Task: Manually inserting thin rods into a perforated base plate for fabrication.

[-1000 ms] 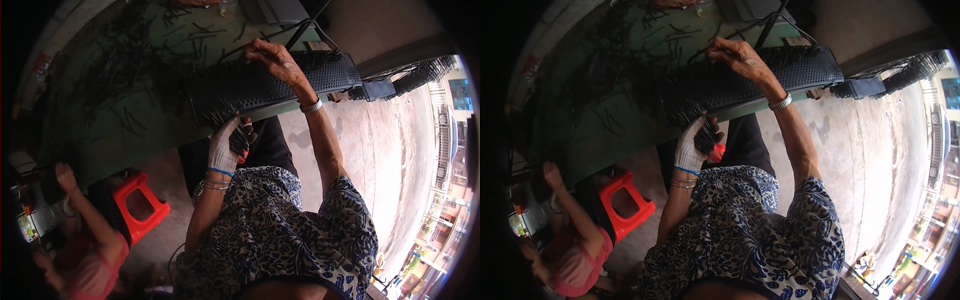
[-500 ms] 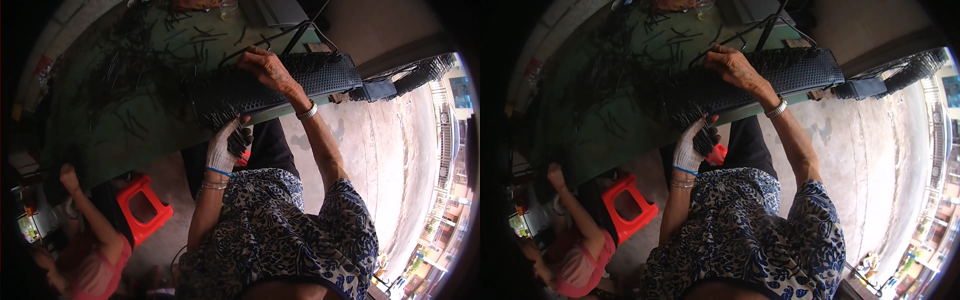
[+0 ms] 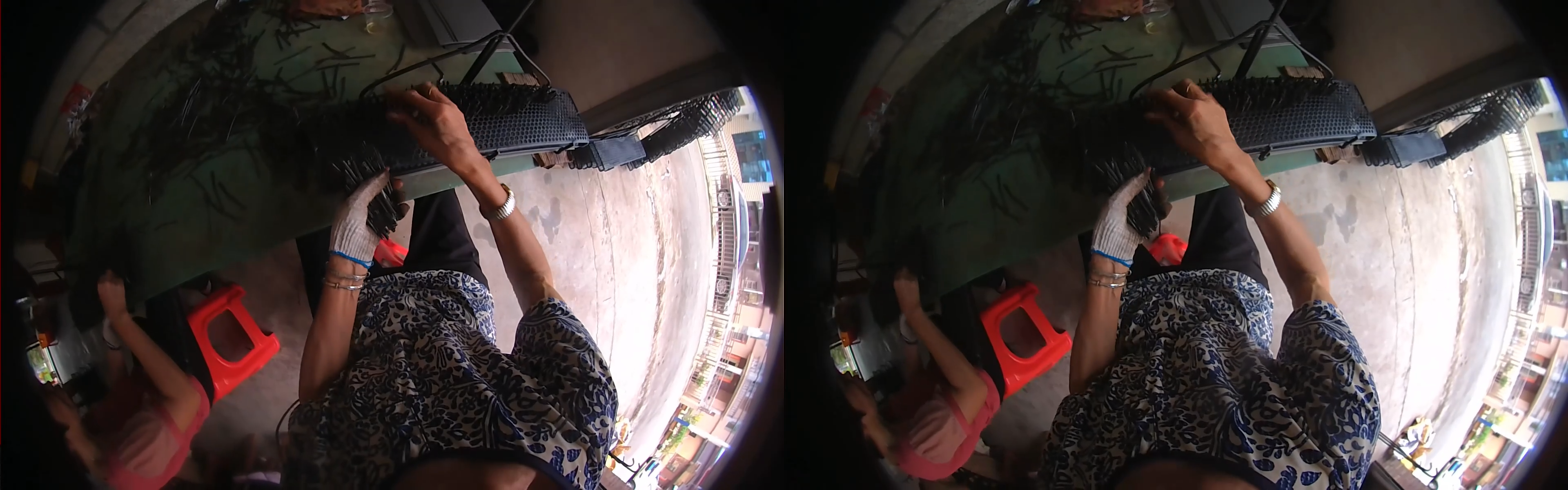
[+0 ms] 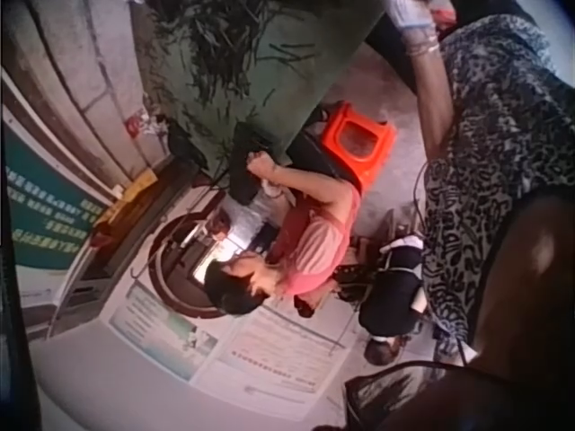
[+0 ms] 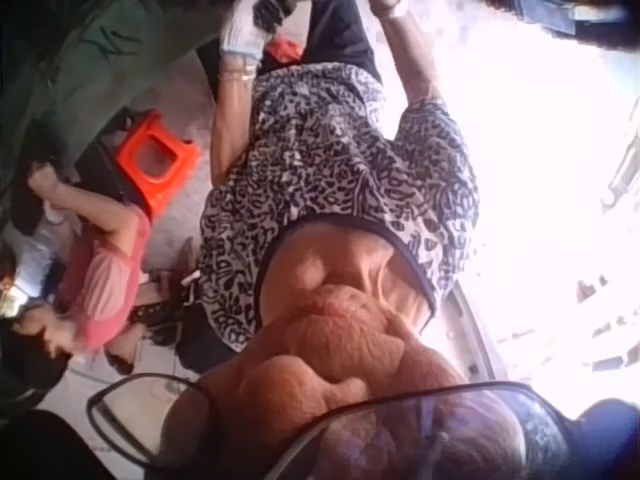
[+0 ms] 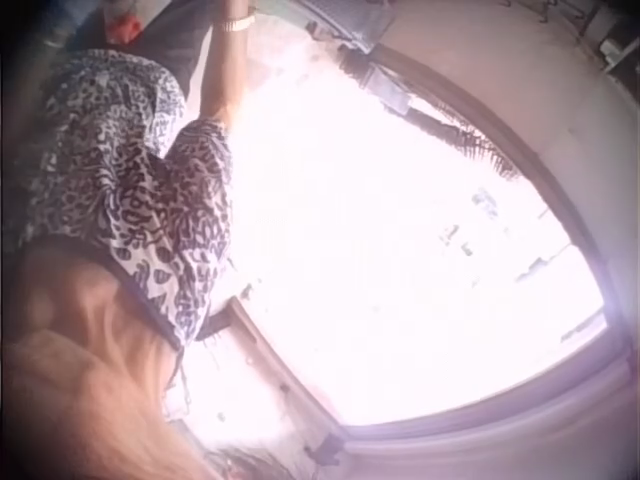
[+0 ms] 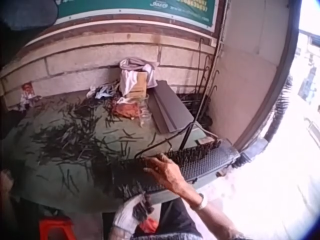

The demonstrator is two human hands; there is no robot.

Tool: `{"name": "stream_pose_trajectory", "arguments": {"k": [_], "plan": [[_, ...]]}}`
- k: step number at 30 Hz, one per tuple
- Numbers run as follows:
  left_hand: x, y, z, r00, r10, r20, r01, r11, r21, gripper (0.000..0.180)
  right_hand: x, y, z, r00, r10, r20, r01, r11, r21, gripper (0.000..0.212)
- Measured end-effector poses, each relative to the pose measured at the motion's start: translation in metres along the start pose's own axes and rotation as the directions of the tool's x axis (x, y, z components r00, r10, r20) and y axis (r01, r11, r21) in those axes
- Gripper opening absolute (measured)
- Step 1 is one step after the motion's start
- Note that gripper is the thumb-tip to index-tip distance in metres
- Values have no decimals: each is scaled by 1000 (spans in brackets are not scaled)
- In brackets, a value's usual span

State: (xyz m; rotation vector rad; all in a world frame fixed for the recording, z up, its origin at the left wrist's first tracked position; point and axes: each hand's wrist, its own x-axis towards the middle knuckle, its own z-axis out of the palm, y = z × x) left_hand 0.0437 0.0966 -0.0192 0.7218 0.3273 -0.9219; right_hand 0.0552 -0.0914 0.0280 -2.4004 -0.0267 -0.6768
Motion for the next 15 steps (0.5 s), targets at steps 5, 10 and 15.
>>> {"name": "stream_pose_trajectory", "arguments": {"k": [5,10,15], "plan": [[-15,0,19,1000,22,13,-23,993,113,17,-18,-25,-19,884,172,434,-354,853,383,20],[-14,-5,27,999,26,-18,-22,981,192,21,-21,-23,-29,829,223,513,-471,774,424,12],[-10,-5,29,999,42,-20,-38,987,156,21,-26,-17,-25,869,210,449,-459,681,571,10]]}}
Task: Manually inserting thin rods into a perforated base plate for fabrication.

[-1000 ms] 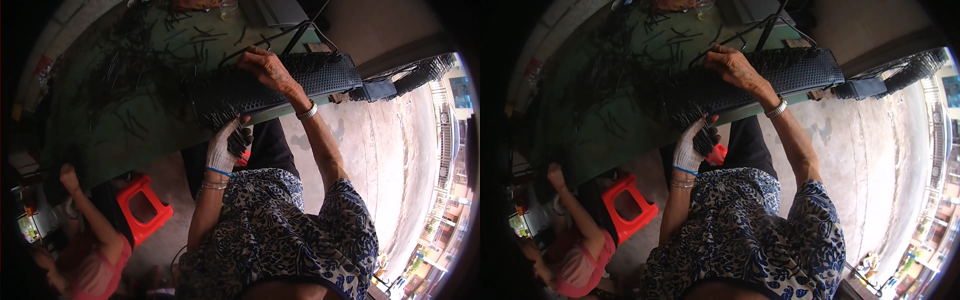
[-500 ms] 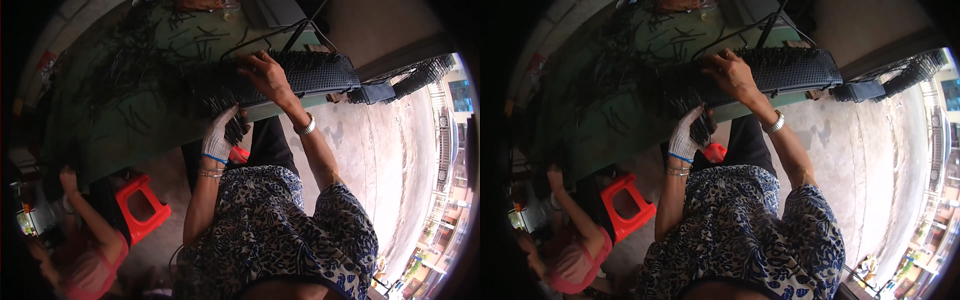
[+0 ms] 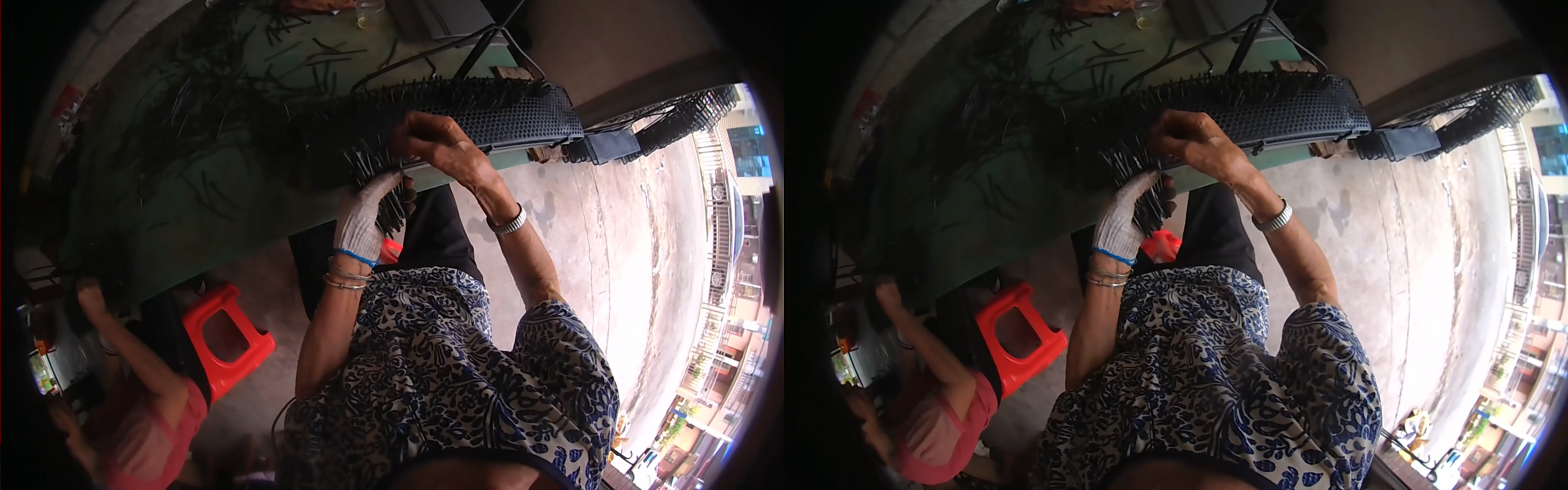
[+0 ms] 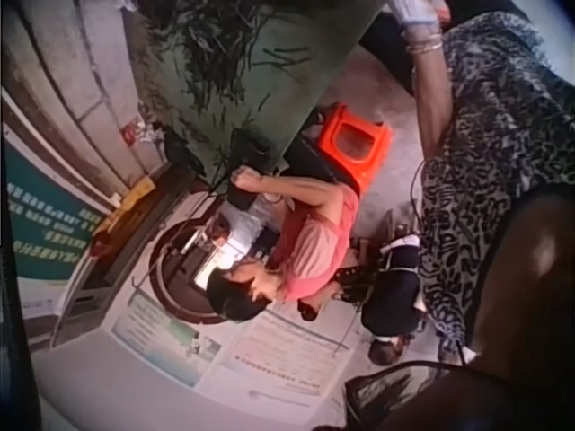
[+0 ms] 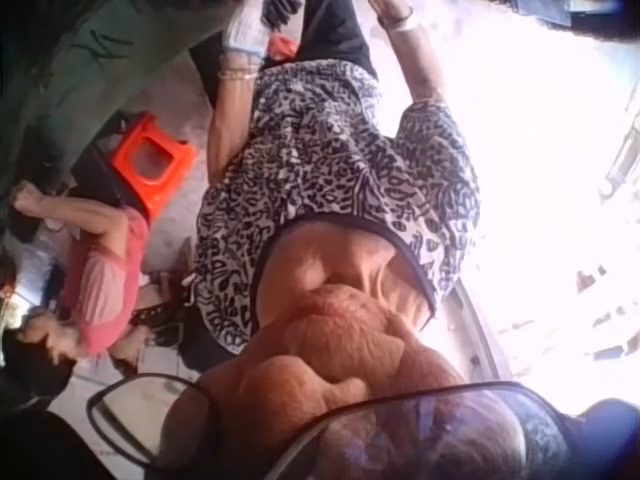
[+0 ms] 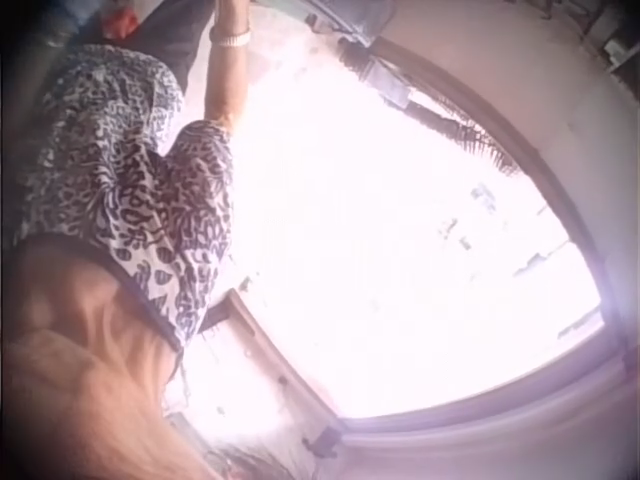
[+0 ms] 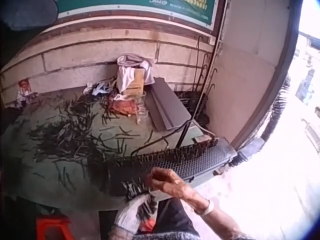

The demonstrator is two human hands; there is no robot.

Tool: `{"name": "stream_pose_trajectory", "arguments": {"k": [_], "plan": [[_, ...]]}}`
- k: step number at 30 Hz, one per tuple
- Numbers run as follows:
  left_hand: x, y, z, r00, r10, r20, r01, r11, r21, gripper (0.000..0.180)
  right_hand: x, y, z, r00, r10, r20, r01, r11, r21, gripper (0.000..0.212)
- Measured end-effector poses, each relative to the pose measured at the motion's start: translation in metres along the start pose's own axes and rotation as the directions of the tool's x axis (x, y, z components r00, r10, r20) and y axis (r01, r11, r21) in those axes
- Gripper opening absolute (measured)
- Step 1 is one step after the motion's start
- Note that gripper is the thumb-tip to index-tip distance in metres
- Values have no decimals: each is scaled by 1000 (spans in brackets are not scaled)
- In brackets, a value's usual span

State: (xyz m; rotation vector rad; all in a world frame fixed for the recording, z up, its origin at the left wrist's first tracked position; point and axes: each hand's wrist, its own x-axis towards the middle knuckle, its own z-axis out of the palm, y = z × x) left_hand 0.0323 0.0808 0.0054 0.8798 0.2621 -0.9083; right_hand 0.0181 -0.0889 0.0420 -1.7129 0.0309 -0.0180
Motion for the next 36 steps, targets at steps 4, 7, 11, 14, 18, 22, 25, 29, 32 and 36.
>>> {"name": "stream_pose_trajectory", "arguments": {"k": [4,7,11,14,18,22,25,29,32,36], "plan": [[2,1,-9,999,-31,-29,33,997,69,20,4,0,0,992,-63,-110,63,998,-3,8],[6,-5,-14,998,-58,-39,60,997,56,19,7,0,-13,957,-92,-275,58,990,-132,9],[9,-8,-16,993,-116,-39,115,993,-13,19,25,1,-17,781,-429,-454,133,825,-550,11],[7,-9,-10,994,-104,-33,100,990,-103,18,39,12,-17,723,-530,-443,162,753,-638,11],[11,-11,-12,994,-107,36,111,980,-163,17,55,28,-21,699,-593,-401,197,698,-689,11],[11,-9,-10,993,-114,12,114,973,-200,17,57,23,-21,742,-565,-361,229,720,-655,8],[9,-9,-8,996,-90,-7,87,977,-194,16,58,23,-23,753,-559,-347,218,710,-670,6],[10,-8,-6,996,-94,-5,92,980,-177,15,53,20,-21,782,-529,-329,206,717,-666,5],[8,-8,-6,997,-78,9,78,986,-148,16,52,21,-17,796,-519,-311,187,700,-690,5],[7,-9,-7,996,-87,-2,86,987,-134,17,59,32,-14,844,-471,-258,35,528,-848,9]]}}
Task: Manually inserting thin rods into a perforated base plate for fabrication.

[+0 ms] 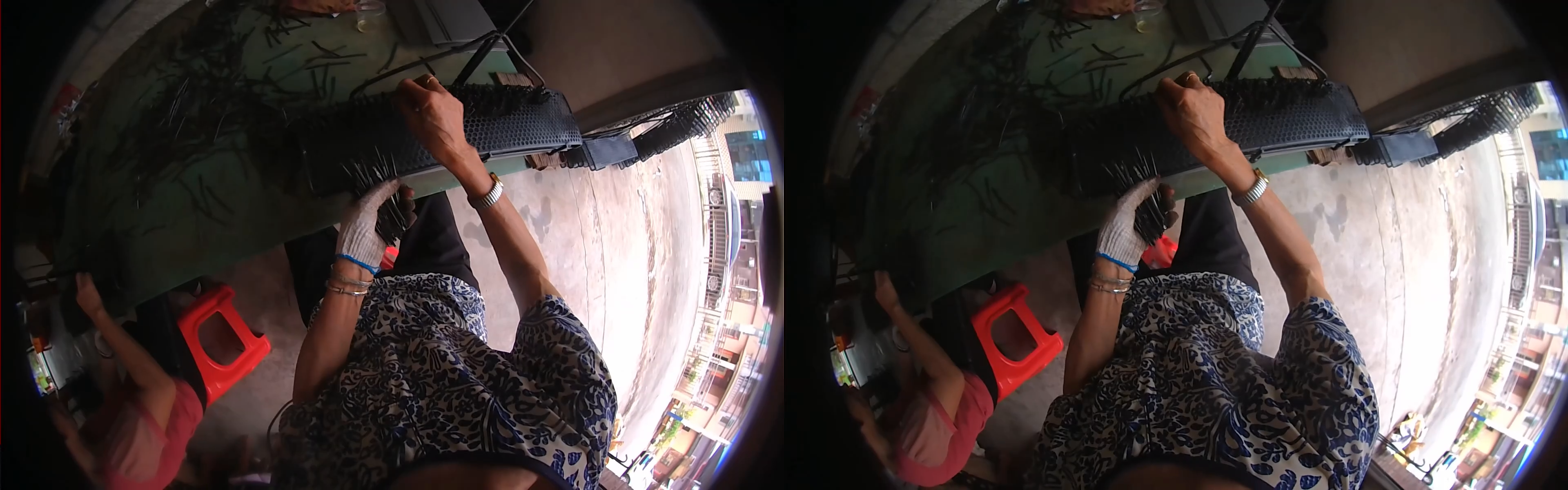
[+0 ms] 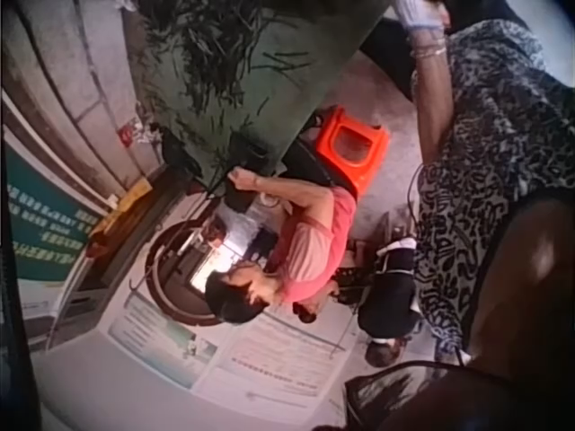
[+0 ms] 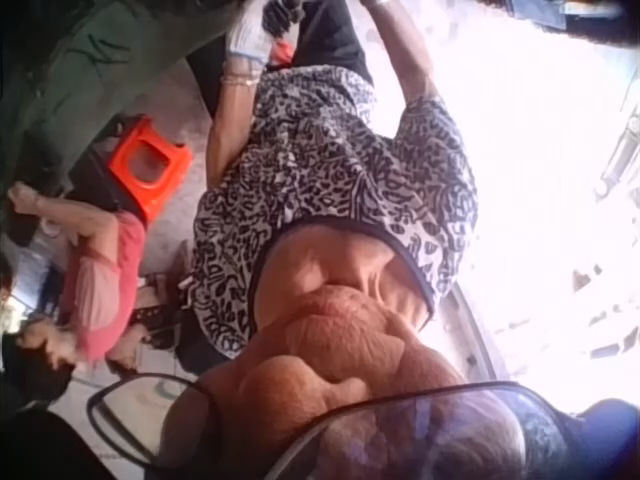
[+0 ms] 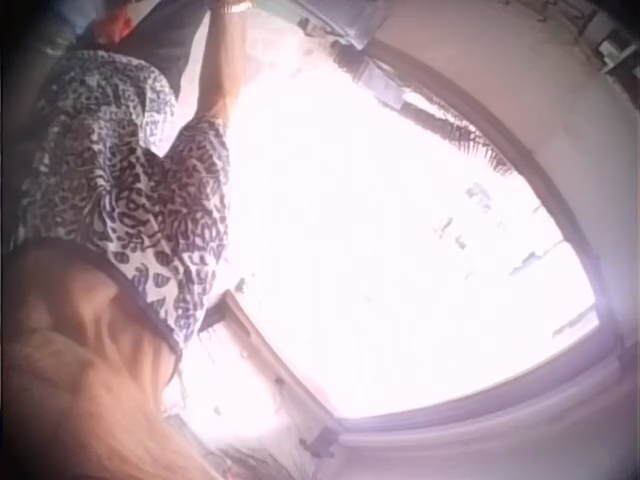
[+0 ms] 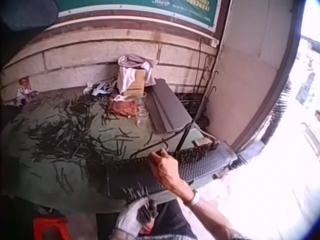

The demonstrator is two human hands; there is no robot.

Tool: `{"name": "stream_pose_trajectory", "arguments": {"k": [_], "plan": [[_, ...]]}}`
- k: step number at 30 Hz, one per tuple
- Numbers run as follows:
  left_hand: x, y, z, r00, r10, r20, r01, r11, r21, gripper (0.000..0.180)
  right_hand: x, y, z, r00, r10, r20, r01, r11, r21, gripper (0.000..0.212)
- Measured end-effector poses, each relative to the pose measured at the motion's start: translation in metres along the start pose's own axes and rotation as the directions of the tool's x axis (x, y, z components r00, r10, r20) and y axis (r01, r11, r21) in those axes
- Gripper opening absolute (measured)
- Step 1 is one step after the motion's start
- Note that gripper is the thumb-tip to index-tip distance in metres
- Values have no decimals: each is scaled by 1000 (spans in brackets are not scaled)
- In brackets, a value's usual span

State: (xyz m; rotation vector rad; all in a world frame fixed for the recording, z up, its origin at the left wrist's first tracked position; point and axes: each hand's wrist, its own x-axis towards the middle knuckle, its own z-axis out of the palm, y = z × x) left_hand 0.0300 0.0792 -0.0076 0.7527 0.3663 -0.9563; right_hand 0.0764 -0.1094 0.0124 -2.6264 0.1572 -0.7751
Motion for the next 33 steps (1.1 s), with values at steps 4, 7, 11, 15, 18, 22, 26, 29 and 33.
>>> {"name": "stream_pose_trajectory", "arguments": {"k": [4,7,11,15,18,22,26,29,33], "plan": [[1,1,3,1000,17,1,-17,1000,12,17,-5,-2,3,996,88,25,-84,988,-127,17],[1,2,1,1000,22,0,-22,999,47,17,-15,-11,-24,988,155,17,-151,981,-119,23],[4,3,-4,1000,-5,-3,5,993,116,16,-37,-19,-43,933,-113,343,-143,756,639,14],[0,1,4,999,44,-5,-43,988,151,18,-35,-24,-49,802,5,597,-439,682,585,12],[4,3,0,1000,21,2,-21,998,-53,18,-27,-21,-47,881,142,451,-404,721,563,10],[5,3,-3,996,-2,87,14,990,-139,17,-9,-22,-35,991,64,-117,-31,963,267,8],[3,3,1,999,25,25,-23,997,-75,14,0,-20,-14,983,11,-186,29,978,207,10],[0,4,6,999,30,-15,-31,998,-52,12,0,-15,0,991,47,-127,-25,985,172,11],[-2,6,6,1000,16,-10,-17,994,-107,13,0,-7,11,998,-56,-24,56,998,25,17]]}}
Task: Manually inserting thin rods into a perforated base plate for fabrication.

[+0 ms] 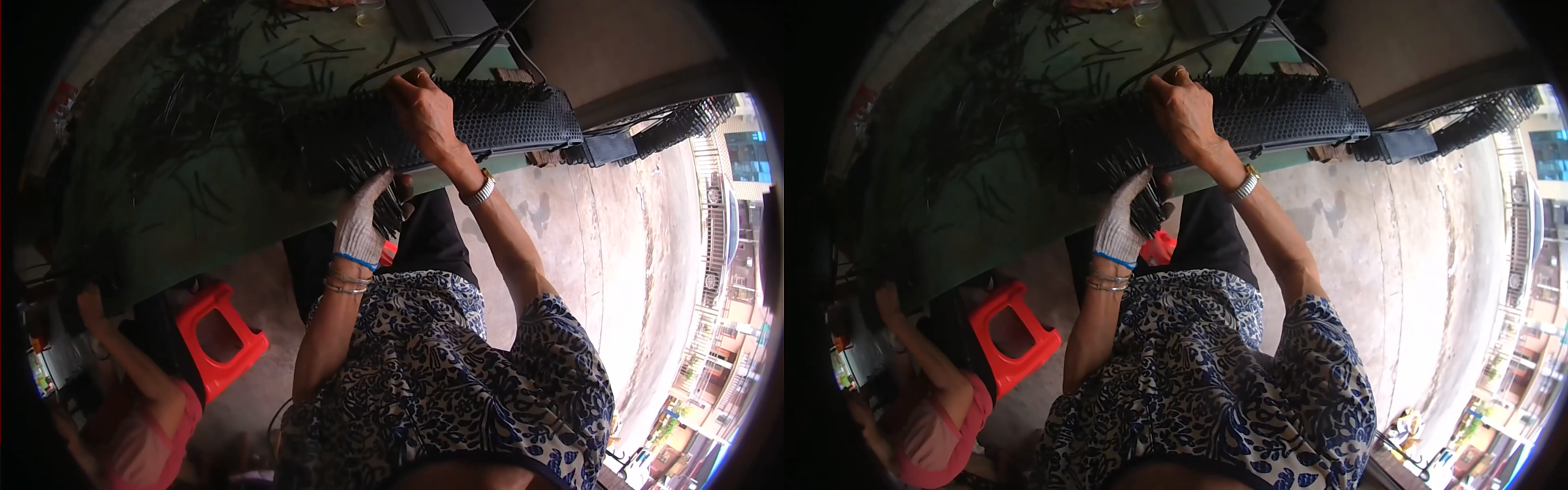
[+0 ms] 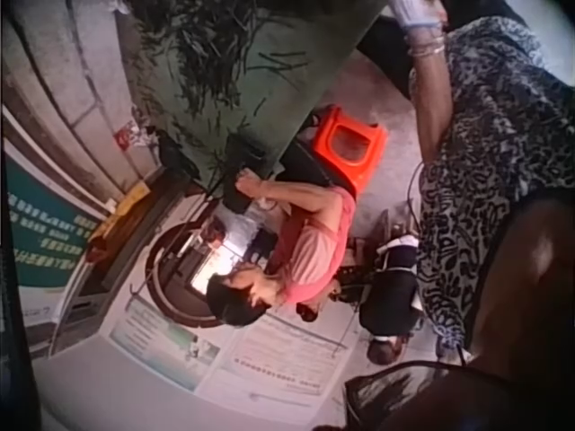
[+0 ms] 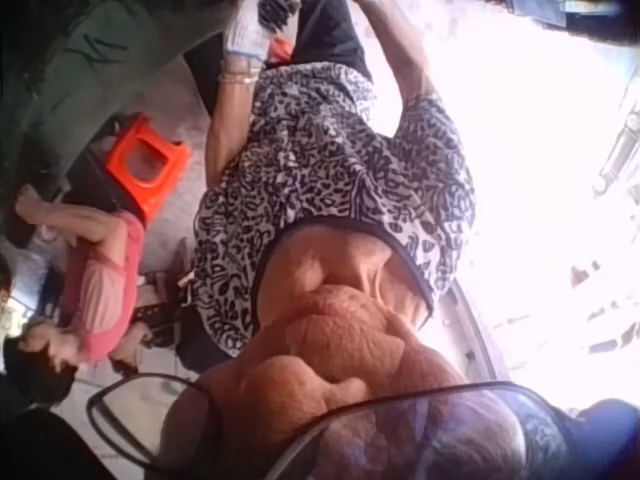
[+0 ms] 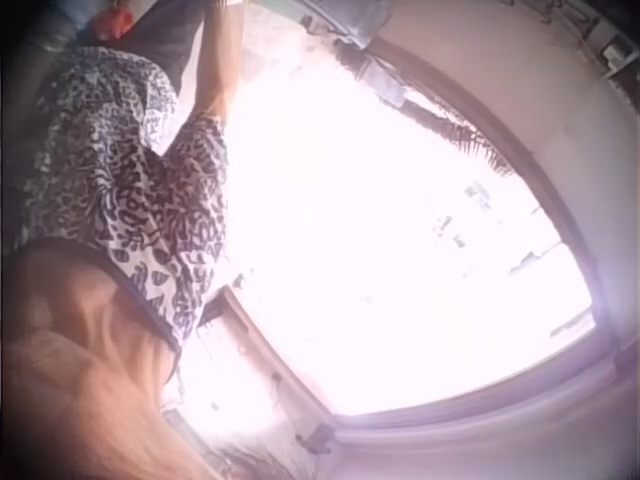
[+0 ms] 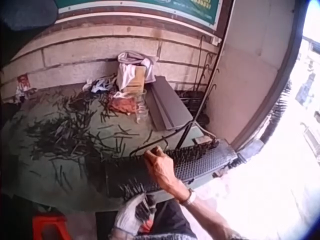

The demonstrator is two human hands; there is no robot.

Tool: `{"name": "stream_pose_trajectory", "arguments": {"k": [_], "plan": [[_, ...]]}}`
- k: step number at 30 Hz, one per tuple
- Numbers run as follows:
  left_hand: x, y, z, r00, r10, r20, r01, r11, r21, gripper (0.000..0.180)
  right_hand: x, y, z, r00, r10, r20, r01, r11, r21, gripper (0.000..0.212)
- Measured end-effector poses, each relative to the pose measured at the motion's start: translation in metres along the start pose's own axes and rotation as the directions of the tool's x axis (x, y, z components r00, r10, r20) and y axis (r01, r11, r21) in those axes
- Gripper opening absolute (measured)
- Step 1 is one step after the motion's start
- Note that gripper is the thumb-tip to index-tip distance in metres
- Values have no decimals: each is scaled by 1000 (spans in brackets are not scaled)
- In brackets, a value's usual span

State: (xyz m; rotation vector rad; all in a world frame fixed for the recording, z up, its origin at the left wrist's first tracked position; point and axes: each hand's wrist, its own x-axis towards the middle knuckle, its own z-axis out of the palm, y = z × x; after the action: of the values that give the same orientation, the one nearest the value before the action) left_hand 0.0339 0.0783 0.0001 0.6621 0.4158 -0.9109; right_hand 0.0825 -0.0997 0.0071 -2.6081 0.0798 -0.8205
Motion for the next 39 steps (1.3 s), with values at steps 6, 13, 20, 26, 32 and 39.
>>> {"name": "stream_pose_trajectory", "arguments": {"k": [6,13,20,26,32,39], "plan": [[2,1,-1,1000,18,1,-18,999,26,14,-4,-16,-19,989,147,-18,-148,985,-89,21],[2,-2,4,999,50,-1,-50,988,144,16,-30,-30,-60,839,108,534,-403,782,475,15],[8,0,6,998,-33,52,34,999,-13,15,-24,-5,-57,965,219,145,-261,862,434,7],[10,-2,10,998,-9,60,8,1000,15,12,-1,7,-31,965,74,-251,-34,987,159,7],[11,0,10,1000,-27,-10,27,1000,11,12,5,7,-28,983,73,-171,-41,982,184,7],[4,1,17,998,-11,-57,10,1000,-2,10,6,10,-30,980,115,-162,-90,984,155,8]]}}
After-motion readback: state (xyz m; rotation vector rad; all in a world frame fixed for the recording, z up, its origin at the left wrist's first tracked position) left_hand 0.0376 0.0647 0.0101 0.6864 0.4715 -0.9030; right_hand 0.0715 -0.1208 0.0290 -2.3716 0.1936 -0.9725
